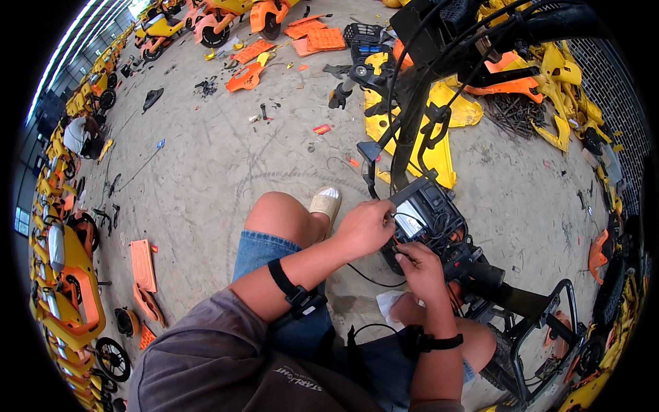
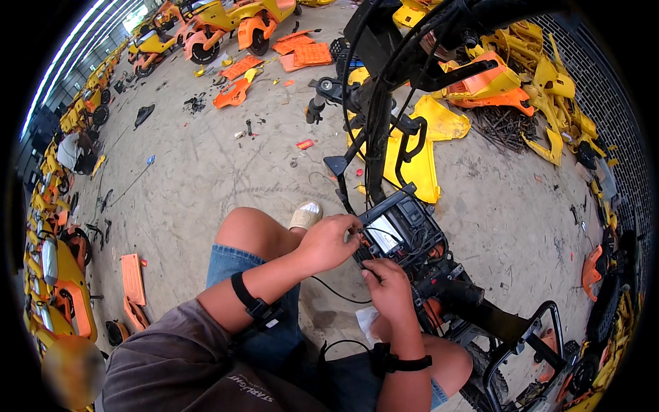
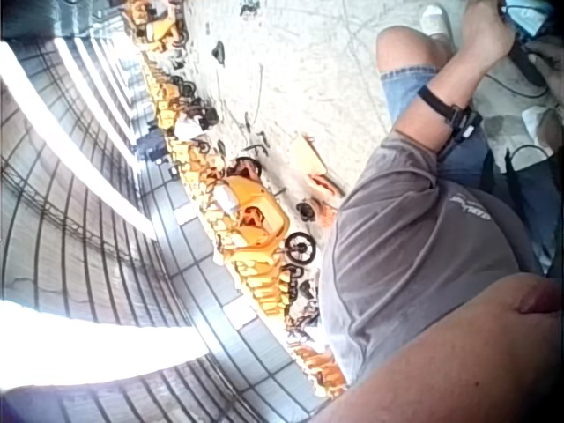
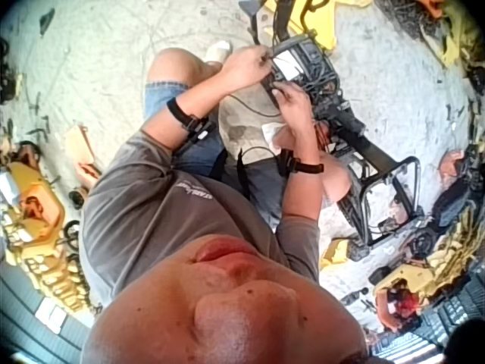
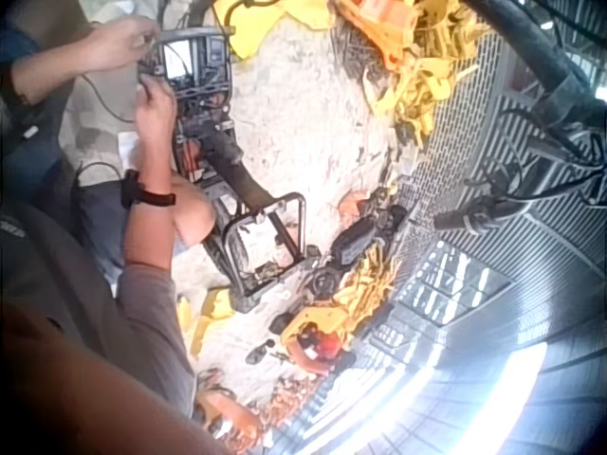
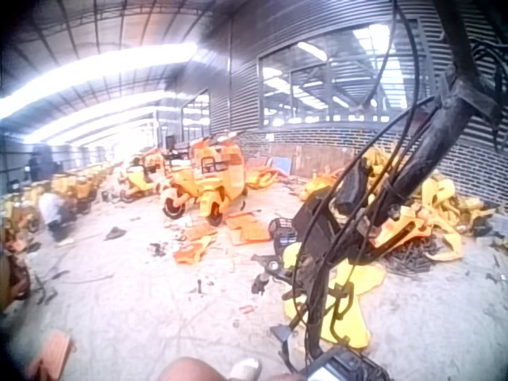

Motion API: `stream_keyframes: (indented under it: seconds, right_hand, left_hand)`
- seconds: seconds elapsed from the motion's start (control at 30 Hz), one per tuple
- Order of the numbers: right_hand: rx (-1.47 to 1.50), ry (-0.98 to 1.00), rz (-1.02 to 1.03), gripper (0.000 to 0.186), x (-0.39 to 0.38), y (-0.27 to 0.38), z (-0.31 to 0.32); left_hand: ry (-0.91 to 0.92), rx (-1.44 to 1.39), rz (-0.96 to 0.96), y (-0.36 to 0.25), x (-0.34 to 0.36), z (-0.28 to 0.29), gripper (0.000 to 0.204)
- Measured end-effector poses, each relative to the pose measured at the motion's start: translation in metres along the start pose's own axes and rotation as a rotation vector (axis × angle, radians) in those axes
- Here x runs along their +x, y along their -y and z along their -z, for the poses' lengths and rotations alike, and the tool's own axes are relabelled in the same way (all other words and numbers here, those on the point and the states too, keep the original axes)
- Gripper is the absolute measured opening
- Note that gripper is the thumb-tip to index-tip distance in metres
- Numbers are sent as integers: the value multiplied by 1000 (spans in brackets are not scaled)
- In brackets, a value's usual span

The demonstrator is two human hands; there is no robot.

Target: The person sits on the floor of a workshop and repairs the electrical wiring of a yellow electric scooter. They use a screwdriver to open the control box, strip wire ends with pliers, and connect the wires to the internal components.

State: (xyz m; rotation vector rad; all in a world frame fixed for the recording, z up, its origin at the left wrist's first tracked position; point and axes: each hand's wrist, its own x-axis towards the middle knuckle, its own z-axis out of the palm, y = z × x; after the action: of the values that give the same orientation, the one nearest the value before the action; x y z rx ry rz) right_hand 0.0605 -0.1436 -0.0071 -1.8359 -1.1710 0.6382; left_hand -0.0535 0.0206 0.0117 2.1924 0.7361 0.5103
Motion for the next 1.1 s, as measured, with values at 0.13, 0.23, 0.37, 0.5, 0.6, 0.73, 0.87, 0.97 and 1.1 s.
stream_keyframes:
  seconds: [0.13,0.23,0.37,0.5,0.6,0.73,0.87,0.97,1.1]
  right_hand:
    - [7,4,2,20,0,0,1]
    - [1,4,-3,20,0,0,0]
    - [-6,12,7,20,0,0,0]
    - [-21,18,44,19,0,1,-1]
    - [-25,20,65,19,-1,-2,-2]
    - [-12,27,39,19,0,-4,-2]
    - [-18,40,52,19,1,-3,-2]
    - [-40,44,43,19,2,-6,-3]
    - [-67,39,46,19,4,-6,-4]
  left_hand:
    - [-8,-3,-7,2,1,-2,21]
    - [12,-27,19,1,2,-2,20]
    - [-10,-71,49,8,3,-10,22]
    - [-5,-149,121,18,7,-18,27]
    - [8,-213,236,28,9,-27,32]
    - [214,-516,494,26,18,-23,35]
    - [293,-683,517,35,21,-25,33]
    - [304,-660,504,34,22,-25,33]
    - [303,-633,482,32,23,-23,34]
